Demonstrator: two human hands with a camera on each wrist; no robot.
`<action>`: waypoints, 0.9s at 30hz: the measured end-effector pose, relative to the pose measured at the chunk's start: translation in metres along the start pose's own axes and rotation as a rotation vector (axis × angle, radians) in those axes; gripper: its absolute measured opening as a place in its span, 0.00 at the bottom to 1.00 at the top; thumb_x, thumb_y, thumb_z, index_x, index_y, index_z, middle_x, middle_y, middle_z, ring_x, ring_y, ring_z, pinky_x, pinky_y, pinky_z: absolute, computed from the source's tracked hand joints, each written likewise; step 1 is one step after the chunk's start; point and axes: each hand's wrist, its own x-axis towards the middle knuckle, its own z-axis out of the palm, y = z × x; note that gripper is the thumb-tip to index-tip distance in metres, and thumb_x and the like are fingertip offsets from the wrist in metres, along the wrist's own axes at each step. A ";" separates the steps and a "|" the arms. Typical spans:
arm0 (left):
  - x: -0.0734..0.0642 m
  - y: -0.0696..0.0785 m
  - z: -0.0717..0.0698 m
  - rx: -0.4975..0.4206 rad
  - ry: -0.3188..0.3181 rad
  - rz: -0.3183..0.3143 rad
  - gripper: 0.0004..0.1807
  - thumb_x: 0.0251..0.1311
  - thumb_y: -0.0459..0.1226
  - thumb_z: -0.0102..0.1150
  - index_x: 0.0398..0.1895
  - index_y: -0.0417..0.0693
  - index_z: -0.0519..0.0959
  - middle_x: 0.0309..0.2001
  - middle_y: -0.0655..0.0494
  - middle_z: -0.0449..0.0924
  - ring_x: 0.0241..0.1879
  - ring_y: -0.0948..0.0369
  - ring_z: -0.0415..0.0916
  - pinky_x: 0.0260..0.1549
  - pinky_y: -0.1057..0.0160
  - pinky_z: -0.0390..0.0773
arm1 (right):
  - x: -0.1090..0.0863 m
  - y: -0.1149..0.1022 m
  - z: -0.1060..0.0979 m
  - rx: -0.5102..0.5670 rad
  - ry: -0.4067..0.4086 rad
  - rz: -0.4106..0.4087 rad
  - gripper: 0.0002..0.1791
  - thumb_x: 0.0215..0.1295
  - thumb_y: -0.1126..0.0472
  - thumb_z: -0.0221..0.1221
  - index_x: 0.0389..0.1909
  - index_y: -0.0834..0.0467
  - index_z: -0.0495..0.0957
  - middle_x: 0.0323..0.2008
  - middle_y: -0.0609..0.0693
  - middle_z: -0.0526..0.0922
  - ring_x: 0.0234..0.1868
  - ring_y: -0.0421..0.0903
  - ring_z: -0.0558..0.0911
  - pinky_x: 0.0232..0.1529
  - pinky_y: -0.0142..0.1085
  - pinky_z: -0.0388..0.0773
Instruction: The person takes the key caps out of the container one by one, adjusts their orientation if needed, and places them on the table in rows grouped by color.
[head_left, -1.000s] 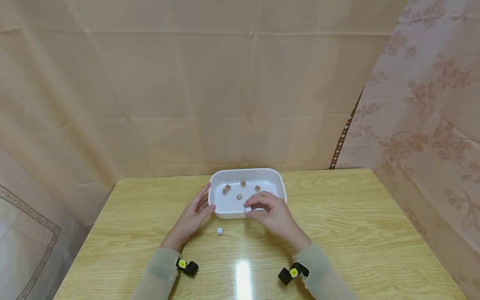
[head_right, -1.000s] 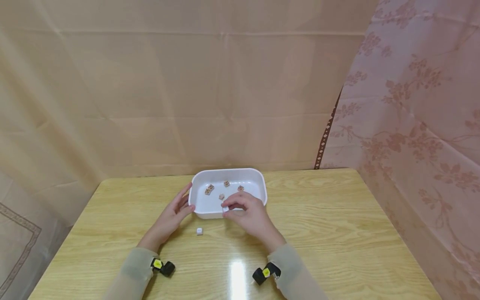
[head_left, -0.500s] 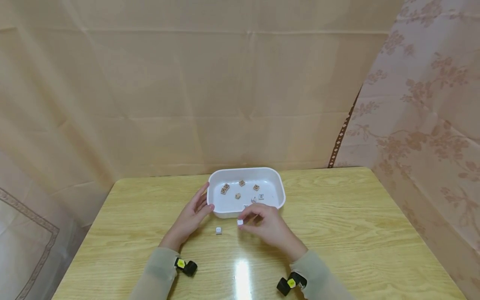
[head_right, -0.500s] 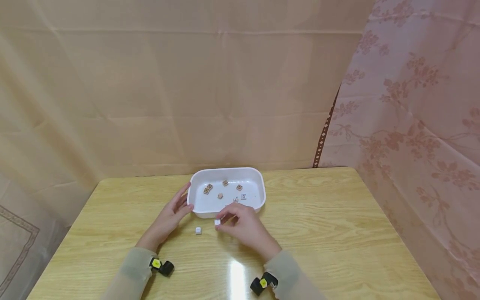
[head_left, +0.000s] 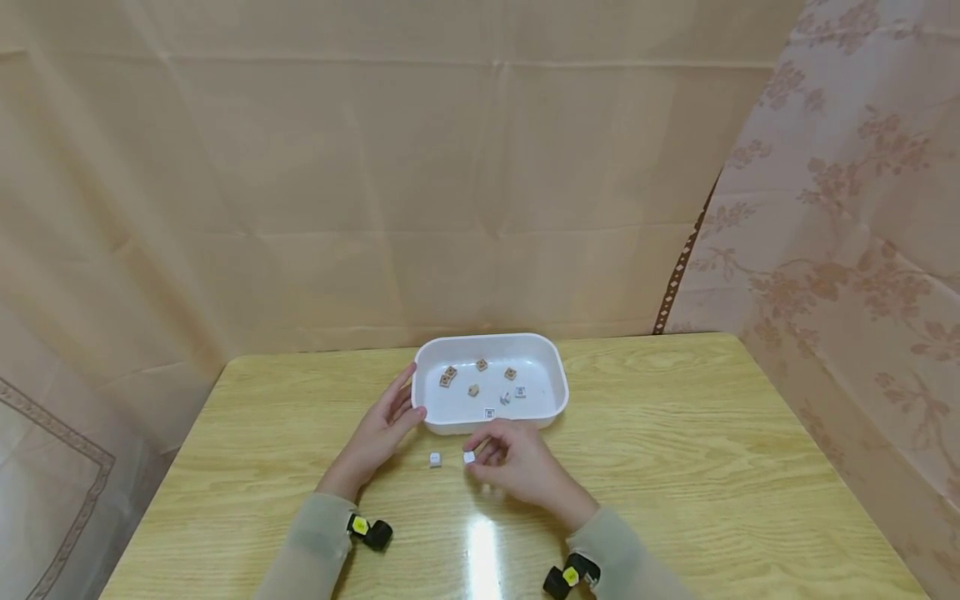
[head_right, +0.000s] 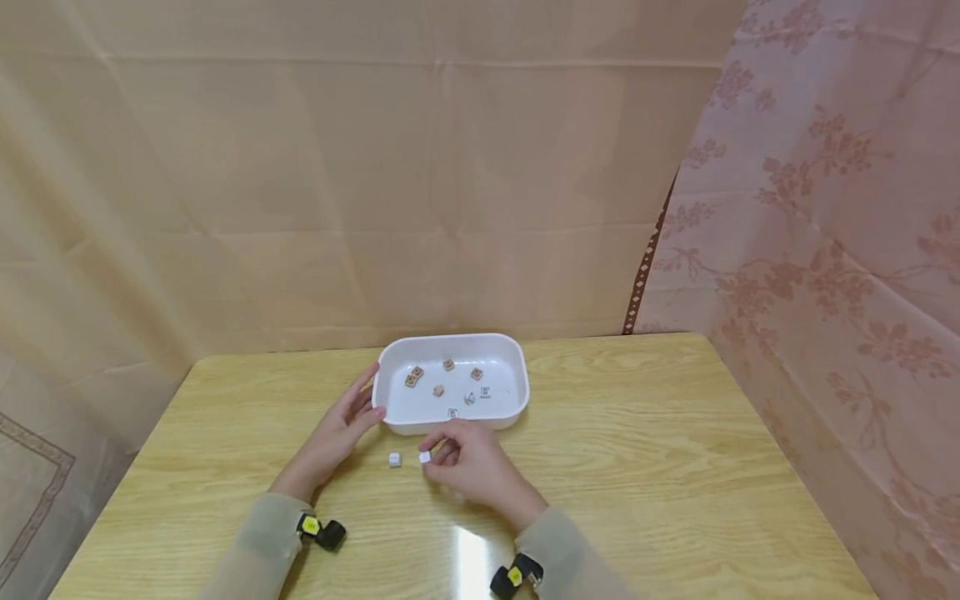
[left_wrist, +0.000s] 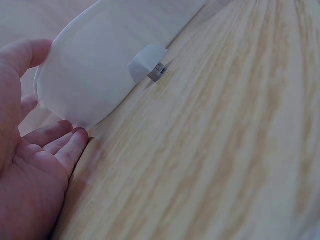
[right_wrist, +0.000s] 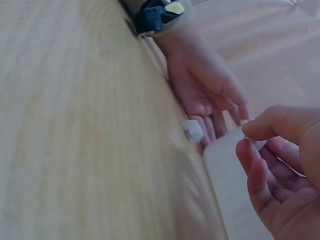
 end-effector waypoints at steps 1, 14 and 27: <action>0.000 0.000 0.000 0.001 0.000 0.000 0.43 0.81 0.40 0.63 0.90 0.64 0.54 0.84 0.40 0.59 0.82 0.45 0.61 0.76 0.60 0.68 | 0.000 0.001 0.002 -0.007 0.001 0.004 0.12 0.62 0.69 0.77 0.44 0.58 0.89 0.35 0.48 0.91 0.32 0.37 0.86 0.34 0.31 0.87; 0.000 -0.001 -0.001 0.011 -0.002 -0.001 0.42 0.81 0.41 0.63 0.90 0.65 0.54 0.84 0.40 0.60 0.82 0.45 0.62 0.76 0.57 0.69 | 0.001 0.013 0.023 -0.091 0.044 0.016 0.12 0.65 0.64 0.77 0.47 0.53 0.88 0.41 0.44 0.87 0.37 0.37 0.84 0.39 0.32 0.86; 0.001 -0.001 -0.001 -0.008 -0.011 -0.003 0.42 0.81 0.41 0.63 0.90 0.65 0.54 0.85 0.40 0.59 0.82 0.45 0.61 0.77 0.54 0.67 | 0.006 0.019 0.031 -0.191 0.079 0.035 0.11 0.67 0.62 0.76 0.49 0.53 0.90 0.43 0.44 0.88 0.34 0.33 0.80 0.38 0.30 0.83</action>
